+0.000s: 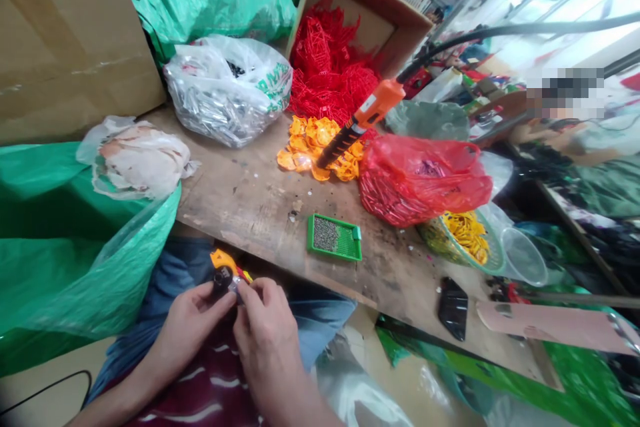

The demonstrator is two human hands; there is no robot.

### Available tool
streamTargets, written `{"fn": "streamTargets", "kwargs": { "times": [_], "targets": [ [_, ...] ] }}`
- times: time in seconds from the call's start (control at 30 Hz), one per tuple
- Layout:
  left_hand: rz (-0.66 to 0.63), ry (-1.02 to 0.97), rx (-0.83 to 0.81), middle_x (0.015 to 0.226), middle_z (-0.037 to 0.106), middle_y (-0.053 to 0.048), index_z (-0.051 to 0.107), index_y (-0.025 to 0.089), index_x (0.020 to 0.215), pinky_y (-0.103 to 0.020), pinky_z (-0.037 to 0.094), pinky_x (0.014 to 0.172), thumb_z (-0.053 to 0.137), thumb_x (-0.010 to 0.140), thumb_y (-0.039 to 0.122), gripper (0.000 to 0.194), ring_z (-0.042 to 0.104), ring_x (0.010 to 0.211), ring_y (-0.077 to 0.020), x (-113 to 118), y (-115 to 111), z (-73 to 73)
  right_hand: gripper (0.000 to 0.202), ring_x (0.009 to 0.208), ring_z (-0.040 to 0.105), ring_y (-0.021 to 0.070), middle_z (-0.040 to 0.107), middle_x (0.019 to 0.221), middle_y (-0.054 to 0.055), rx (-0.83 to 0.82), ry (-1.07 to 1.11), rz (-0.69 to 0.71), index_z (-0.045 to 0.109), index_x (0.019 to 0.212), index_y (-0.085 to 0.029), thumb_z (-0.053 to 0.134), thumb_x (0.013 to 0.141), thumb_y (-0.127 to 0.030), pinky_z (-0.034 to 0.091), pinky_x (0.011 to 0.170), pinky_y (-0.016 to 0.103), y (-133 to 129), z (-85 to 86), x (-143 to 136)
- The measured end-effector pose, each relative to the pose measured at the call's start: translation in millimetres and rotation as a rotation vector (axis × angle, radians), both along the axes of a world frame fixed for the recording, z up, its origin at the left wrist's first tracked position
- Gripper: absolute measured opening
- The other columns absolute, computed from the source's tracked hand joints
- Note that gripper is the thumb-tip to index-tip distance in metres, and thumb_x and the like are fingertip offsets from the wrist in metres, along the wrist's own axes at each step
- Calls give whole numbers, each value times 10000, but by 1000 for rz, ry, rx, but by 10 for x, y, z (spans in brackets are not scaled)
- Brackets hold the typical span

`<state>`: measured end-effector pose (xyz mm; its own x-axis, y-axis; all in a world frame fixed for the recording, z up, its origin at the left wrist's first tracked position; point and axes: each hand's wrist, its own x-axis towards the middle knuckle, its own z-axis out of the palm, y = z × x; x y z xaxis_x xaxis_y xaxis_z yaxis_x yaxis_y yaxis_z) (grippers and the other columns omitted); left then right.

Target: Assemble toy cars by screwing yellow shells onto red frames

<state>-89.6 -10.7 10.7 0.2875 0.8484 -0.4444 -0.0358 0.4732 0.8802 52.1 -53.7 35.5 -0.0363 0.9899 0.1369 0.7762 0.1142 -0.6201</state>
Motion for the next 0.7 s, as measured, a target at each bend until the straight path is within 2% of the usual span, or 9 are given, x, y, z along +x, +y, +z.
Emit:
{"fn": "streamTargets", "kwargs": {
  "times": [0.2, 0.33, 0.7],
  "targets": [
    [-12, 12, 13, 849, 774, -45, 734, 149, 891, -284, 526, 748, 679, 814, 396, 264, 686, 846, -240, 15, 17, 23, 329, 849, 603, 179, 579, 964, 75, -17, 74, -74, 629, 1135, -206, 510, 862, -67, 552, 752, 298, 46, 48, -16],
    [-22, 11, 19, 846, 773, -37, 734, 153, 876, -274, 520, 735, 678, 815, 406, 266, 682, 834, -231, 34, 27, 49, 330, 834, 595, 178, 574, 948, 72, 4, 38, -106, 642, 1113, -196, 528, 836, -59, 548, 743, 296, 63, 40, -27],
    [-33, -57, -7, 920, 785, -52, 742, 152, 1005, -308, 533, 794, 683, 811, 392, 314, 690, 881, -245, 66, 26, 51, 351, 824, 586, 179, 563, 947, 72, -36, -8, -109, 629, 1140, -198, 509, 839, -63, 542, 722, 296, 36, 151, -2]
  ]
}}
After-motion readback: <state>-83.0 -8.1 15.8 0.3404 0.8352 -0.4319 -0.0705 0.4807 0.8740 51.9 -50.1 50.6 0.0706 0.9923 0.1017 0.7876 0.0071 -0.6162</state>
